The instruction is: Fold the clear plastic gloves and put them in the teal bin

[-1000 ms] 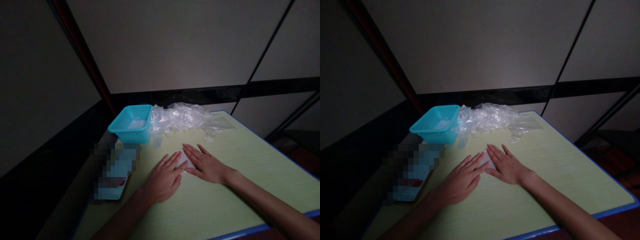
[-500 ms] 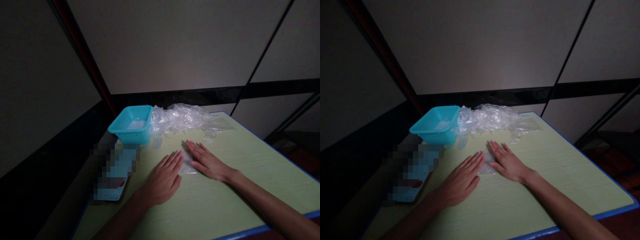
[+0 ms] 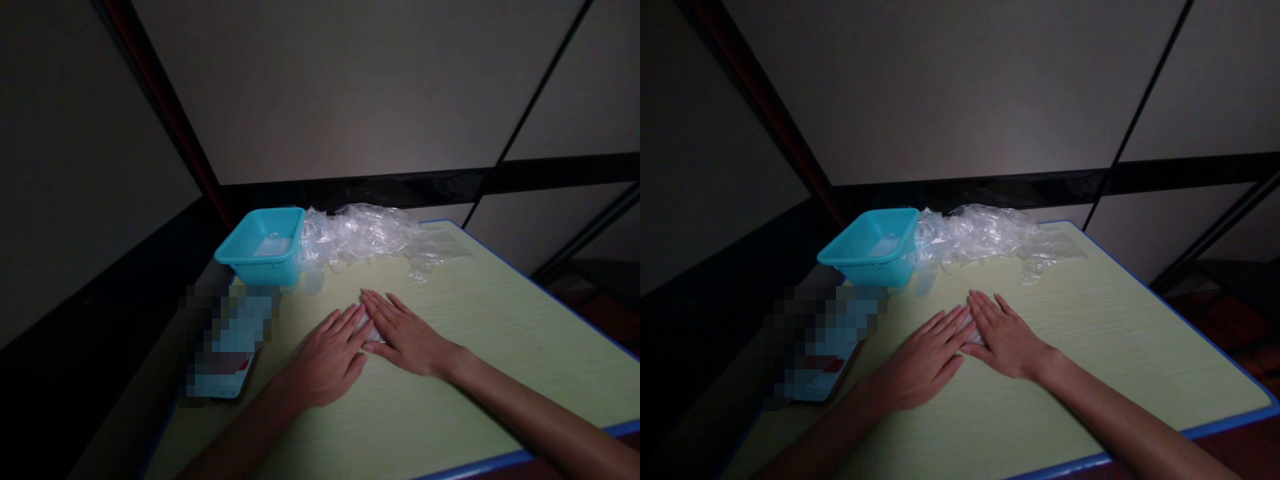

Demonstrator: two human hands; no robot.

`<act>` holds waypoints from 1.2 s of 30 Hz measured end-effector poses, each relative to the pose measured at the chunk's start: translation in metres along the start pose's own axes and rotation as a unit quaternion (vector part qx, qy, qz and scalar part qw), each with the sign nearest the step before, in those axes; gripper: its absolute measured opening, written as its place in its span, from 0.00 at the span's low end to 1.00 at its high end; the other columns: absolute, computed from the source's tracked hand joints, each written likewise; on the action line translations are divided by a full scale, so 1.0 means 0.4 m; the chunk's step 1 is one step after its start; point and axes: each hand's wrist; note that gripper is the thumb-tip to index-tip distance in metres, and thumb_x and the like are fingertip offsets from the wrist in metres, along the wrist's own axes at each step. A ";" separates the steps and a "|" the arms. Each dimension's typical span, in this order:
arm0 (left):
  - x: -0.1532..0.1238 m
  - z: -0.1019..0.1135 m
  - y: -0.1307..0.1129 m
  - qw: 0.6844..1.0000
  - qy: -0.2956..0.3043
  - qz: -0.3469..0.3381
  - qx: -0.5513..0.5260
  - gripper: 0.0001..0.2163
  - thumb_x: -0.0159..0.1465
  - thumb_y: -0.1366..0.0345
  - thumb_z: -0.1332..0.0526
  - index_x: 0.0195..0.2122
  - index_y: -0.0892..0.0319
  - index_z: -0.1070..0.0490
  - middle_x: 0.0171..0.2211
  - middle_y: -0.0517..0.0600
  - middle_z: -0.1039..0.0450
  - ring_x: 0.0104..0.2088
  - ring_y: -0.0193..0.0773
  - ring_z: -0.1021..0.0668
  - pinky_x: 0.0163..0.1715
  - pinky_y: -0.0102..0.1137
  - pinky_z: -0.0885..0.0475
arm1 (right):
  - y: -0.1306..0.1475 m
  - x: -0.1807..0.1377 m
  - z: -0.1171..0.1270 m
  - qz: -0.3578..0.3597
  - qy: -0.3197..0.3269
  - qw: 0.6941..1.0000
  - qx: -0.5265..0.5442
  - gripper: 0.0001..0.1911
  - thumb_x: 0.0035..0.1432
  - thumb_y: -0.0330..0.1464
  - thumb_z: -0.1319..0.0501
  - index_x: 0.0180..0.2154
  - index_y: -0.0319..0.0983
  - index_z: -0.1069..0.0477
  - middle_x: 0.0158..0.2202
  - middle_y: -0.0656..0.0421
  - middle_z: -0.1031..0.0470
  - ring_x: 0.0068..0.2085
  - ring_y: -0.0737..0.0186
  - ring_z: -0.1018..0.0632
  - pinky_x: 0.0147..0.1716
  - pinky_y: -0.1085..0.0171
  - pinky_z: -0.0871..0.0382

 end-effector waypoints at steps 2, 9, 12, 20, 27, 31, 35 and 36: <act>0.000 0.001 0.000 1.000 0.004 0.001 0.002 0.23 0.65 0.63 0.52 0.61 0.60 0.53 0.63 0.54 0.54 0.62 0.42 0.52 0.59 0.40 0.53 | 0.000 -0.001 0.001 -0.003 0.001 1.000 -0.004 0.38 0.60 0.50 0.59 0.60 0.28 0.51 0.62 0.43 0.53 0.63 0.54 0.52 0.59 0.50 0.53; 0.002 0.005 -0.002 1.000 0.001 0.004 0.016 0.23 0.65 0.63 0.52 0.61 0.60 0.52 0.63 0.54 0.55 0.62 0.42 0.52 0.59 0.39 0.53 | -0.003 -0.003 -0.002 0.000 0.001 1.000 -0.018 0.38 0.60 0.50 0.58 0.59 0.26 0.49 0.61 0.42 0.52 0.62 0.52 0.51 0.58 0.50 0.52; 0.003 0.004 -0.002 1.000 0.007 0.003 0.024 0.23 0.65 0.63 0.52 0.61 0.61 0.52 0.63 0.55 0.55 0.62 0.43 0.52 0.59 0.40 0.53 | -0.005 -0.004 -0.005 0.002 -0.007 1.000 -0.019 0.37 0.60 0.50 0.58 0.60 0.27 0.50 0.61 0.43 0.51 0.62 0.52 0.51 0.58 0.50 0.52; 0.002 -0.002 -0.002 1.000 0.003 0.001 0.029 0.23 0.65 0.62 0.52 0.61 0.61 0.53 0.63 0.55 0.56 0.62 0.43 0.52 0.59 0.40 0.53 | -0.003 -0.003 -0.003 -0.004 0.003 1.000 -0.025 0.37 0.61 0.50 0.58 0.60 0.28 0.49 0.62 0.43 0.52 0.62 0.53 0.51 0.59 0.51 0.52; -0.002 -0.005 -0.003 0.999 -0.005 0.005 0.033 0.23 0.66 0.61 0.54 0.61 0.60 0.55 0.63 0.53 0.56 0.63 0.41 0.54 0.60 0.39 0.57 | -0.009 -0.007 -0.009 -0.007 -0.009 1.000 -0.025 0.38 0.60 0.50 0.57 0.61 0.29 0.53 0.62 0.45 0.54 0.63 0.54 0.52 0.58 0.51 0.52; -0.005 -0.009 -0.003 0.999 -0.009 0.007 0.032 0.22 0.67 0.58 0.58 0.61 0.59 0.55 0.63 0.53 0.56 0.63 0.40 0.55 0.60 0.38 0.57 | -0.017 -0.010 -0.011 -0.014 0.005 1.000 -0.026 0.40 0.59 0.51 0.56 0.61 0.28 0.54 0.62 0.44 0.56 0.63 0.52 0.53 0.58 0.50 0.52; -0.005 -0.011 0.000 0.999 -0.006 0.008 0.031 0.23 0.67 0.58 0.58 0.61 0.60 0.55 0.64 0.53 0.58 0.63 0.40 0.57 0.60 0.38 0.58 | -0.034 -0.012 -0.006 0.001 0.020 1.000 -0.009 0.42 0.58 0.52 0.54 0.62 0.29 0.59 0.63 0.44 0.59 0.63 0.52 0.55 0.59 0.51 0.53; -0.005 -0.012 0.000 0.999 -0.004 0.008 0.031 0.23 0.67 0.58 0.58 0.61 0.60 0.56 0.64 0.53 0.58 0.63 0.41 0.57 0.60 0.38 0.58 | -0.040 -0.014 -0.003 0.009 0.019 1.000 0.001 0.43 0.57 0.52 0.53 0.62 0.29 0.61 0.63 0.45 0.60 0.63 0.52 0.56 0.59 0.51 0.53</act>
Point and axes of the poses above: each hand's wrist, its own x-axis towards the middle knuckle, its own z-axis out of the back of the hand, y = z × x
